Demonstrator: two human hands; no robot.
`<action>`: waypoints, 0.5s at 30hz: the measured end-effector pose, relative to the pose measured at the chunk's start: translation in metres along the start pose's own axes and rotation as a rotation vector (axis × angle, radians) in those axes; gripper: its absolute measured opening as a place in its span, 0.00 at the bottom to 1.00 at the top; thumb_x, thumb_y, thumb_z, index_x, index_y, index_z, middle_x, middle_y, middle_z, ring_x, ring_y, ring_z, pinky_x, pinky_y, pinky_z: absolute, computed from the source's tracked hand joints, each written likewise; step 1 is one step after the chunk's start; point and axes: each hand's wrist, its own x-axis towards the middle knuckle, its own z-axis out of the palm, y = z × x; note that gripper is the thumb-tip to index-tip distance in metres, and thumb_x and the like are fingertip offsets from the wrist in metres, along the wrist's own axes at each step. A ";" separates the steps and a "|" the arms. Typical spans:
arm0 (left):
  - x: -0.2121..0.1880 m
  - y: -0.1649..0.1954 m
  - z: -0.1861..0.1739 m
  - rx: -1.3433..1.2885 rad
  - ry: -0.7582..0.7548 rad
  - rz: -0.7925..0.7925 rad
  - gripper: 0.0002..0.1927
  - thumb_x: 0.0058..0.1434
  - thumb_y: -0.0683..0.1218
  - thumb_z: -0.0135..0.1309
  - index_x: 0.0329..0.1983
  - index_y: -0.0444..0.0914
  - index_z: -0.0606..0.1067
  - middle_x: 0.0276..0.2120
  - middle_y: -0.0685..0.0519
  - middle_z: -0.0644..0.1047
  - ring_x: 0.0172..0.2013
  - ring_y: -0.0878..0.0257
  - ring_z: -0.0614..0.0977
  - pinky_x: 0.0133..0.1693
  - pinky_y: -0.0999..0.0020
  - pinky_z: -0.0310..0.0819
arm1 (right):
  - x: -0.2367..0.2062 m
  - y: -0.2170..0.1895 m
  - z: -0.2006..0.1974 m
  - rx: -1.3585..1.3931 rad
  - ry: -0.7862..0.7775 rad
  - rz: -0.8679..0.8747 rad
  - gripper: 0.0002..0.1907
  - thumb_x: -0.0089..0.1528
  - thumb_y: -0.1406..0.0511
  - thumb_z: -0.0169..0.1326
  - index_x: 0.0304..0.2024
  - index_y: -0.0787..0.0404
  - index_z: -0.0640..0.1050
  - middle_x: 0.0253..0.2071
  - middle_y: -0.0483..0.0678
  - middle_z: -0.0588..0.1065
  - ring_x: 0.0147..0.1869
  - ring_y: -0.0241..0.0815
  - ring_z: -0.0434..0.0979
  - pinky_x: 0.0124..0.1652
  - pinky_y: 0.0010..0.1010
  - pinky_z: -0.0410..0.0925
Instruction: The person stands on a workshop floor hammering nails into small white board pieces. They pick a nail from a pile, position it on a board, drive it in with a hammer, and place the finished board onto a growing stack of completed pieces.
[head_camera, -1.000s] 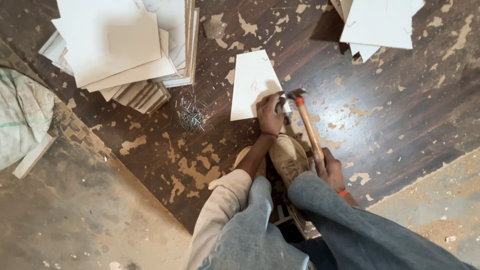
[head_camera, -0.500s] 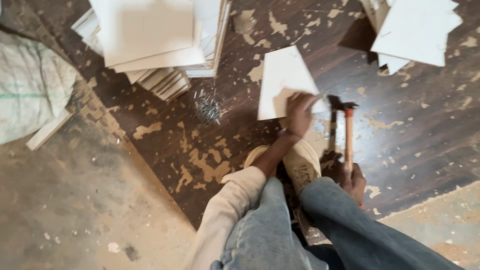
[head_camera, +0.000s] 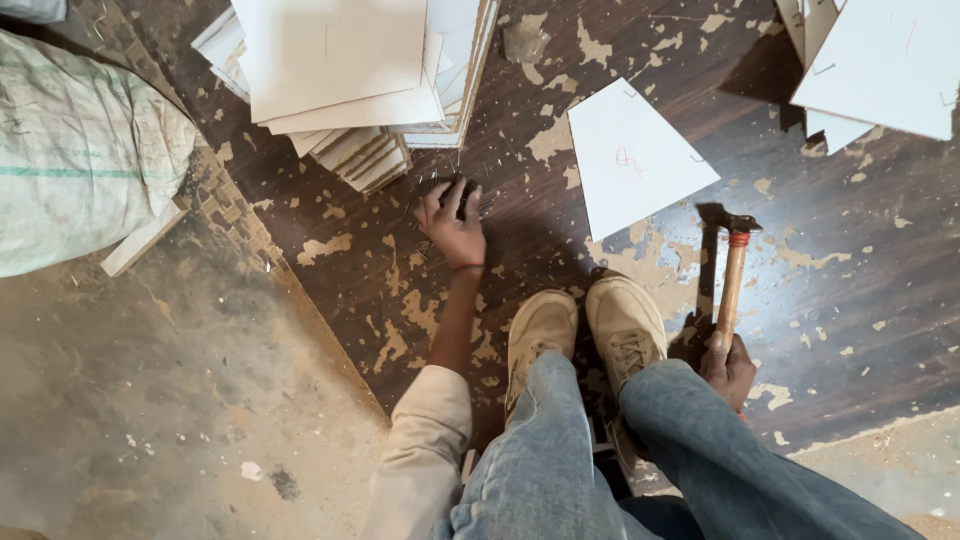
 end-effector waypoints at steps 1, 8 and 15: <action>0.001 -0.007 -0.004 0.022 -0.051 0.034 0.16 0.58 0.56 0.66 0.46 0.46 0.84 0.47 0.54 0.78 0.51 0.54 0.74 0.55 0.55 0.65 | 0.000 0.000 0.000 0.015 -0.003 -0.005 0.25 0.75 0.54 0.47 0.30 0.65 0.68 0.17 0.43 0.62 0.21 0.32 0.55 0.22 0.33 0.51; 0.002 0.008 -0.007 0.105 -0.070 0.055 0.11 0.52 0.47 0.68 0.39 0.45 0.85 0.46 0.54 0.80 0.53 0.49 0.76 0.54 0.50 0.63 | 0.000 0.007 0.003 0.022 0.019 -0.018 0.24 0.74 0.53 0.47 0.32 0.65 0.71 0.18 0.42 0.63 0.21 0.31 0.57 0.22 0.31 0.51; 0.002 0.068 0.049 -0.604 -0.211 -0.069 0.10 0.62 0.35 0.62 0.46 0.36 0.82 0.43 0.47 0.83 0.44 0.58 0.86 0.46 0.68 0.82 | 0.002 0.012 0.008 0.035 0.051 -0.046 0.21 0.73 0.55 0.48 0.32 0.65 0.71 0.18 0.41 0.63 0.21 0.30 0.57 0.22 0.30 0.51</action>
